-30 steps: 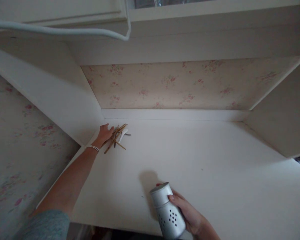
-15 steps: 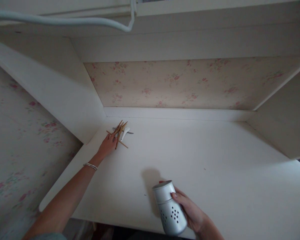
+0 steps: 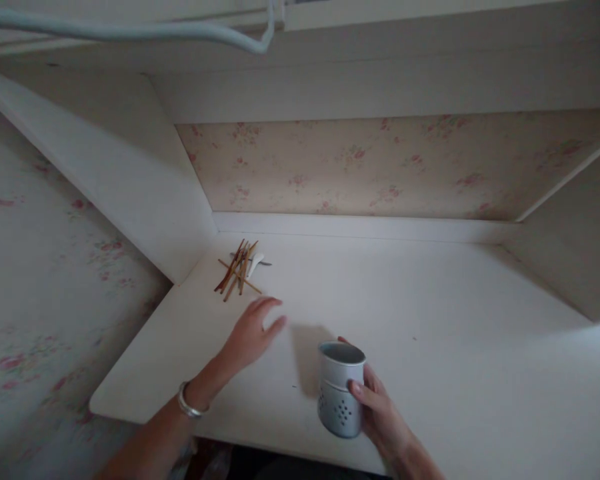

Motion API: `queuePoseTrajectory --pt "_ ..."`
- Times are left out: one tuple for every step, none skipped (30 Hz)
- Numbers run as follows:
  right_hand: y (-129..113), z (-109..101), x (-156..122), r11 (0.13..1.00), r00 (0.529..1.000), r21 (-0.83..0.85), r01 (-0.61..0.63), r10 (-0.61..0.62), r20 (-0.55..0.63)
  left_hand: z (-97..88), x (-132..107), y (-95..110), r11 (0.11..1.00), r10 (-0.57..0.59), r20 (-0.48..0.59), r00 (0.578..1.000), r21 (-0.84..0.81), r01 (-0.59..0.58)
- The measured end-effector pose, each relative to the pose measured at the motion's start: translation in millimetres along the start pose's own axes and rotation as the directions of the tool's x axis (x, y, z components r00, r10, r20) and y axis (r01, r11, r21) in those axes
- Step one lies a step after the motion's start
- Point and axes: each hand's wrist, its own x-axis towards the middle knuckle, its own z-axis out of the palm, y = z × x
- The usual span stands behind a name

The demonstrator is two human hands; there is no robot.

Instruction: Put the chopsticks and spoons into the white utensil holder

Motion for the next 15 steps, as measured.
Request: queuePoseTrajectory --pt "-2.9 4.5 2.8 0.997 0.998 -0.044 0.057 -0.058 -0.026 12.7 -18.6 -2.3 0.994 -0.044 0.109 0.993 -0.092 0.055" --pt "-6.4 9.4 5.9 0.990 0.993 -0.091 0.109 -0.113 -0.040 24.7 -35.1 -5.1 0.991 -0.050 0.231 0.972 -0.107 0.077" --pt "-10.0 14.3 9.1 0.979 0.986 -0.138 0.153 -0.160 -0.043 35.7 -48.7 -7.8 0.995 -0.026 0.333 0.943 -0.078 0.055" --pt "-13.6 18.9 12.2 0.966 0.980 -0.180 0.187 -0.196 -0.036 45.6 -58.9 -9.9 0.999 0.004 0.384 0.923 -0.040 0.012" --pt "-16.8 23.0 15.0 0.954 0.976 -0.213 0.210 -0.219 -0.021 54.2 -65.6 -11.2 1.000 0.029 0.389 0.921 -0.006 -0.028" --pt "-19.6 26.3 17.5 0.945 0.973 -0.239 0.223 -0.231 -0.003 61.5 -69.0 -11.7 0.998 0.052 0.372 0.927 0.023 -0.065" --pt "-21.8 28.6 19.5 0.939 0.972 -0.257 0.231 -0.235 0.012 67.4 -69.6 -11.3 0.995 0.073 0.346 0.935 0.044 -0.094" --pt "-23.4 29.9 20.9 0.934 0.971 -0.269 0.236 -0.237 0.027 71.9 -67.8 -10.5 0.993 0.089 0.326 0.941 0.049 -0.111" --pt "-24.4 30.0 22.0 0.929 0.969 -0.278 0.244 -0.242 0.042 75.0 -63.8 -9.4 0.992 0.098 0.326 0.940 0.040 -0.118" --pt "-24.5 28.9 22.6 0.921 0.966 -0.290 0.260 -0.254 0.059 76.6 -57.7 -8.6 0.993 0.104 0.341 0.934 0.016 -0.117" --pt "-23.8 26.5 23.1 0.906 0.958 -0.310 0.286 -0.277 0.075 76.7 -49.4 -8.2 0.994 0.106 0.357 0.928 -0.018 -0.107" --pt "-22.0 23.1 23.4 0.884 0.947 -0.340 0.319 -0.309 0.086 75.6 -38.9 -8.3 0.994 0.109 0.364 0.925 -0.056 -0.095" --pt "-19.1 18.6 23.7 0.859 0.936 -0.376 0.348 -0.342 0.086 73.1 -25.8 -8.8 0.992 0.113 0.340 0.934 -0.086 -0.089" --pt "-15.0 13.4 24.2 0.835 0.927 -0.413 0.363 -0.367 0.072 69.7 -10.3 -9.5 0.991 0.112 0.286 0.952 -0.101 -0.086" --pt "-9.9 7.7 25.0 0.820 0.924 -0.446 0.359 -0.380 0.045 65.5 7.4 -10.1 0.990 0.127 0.196 0.972 -0.089 -0.112"
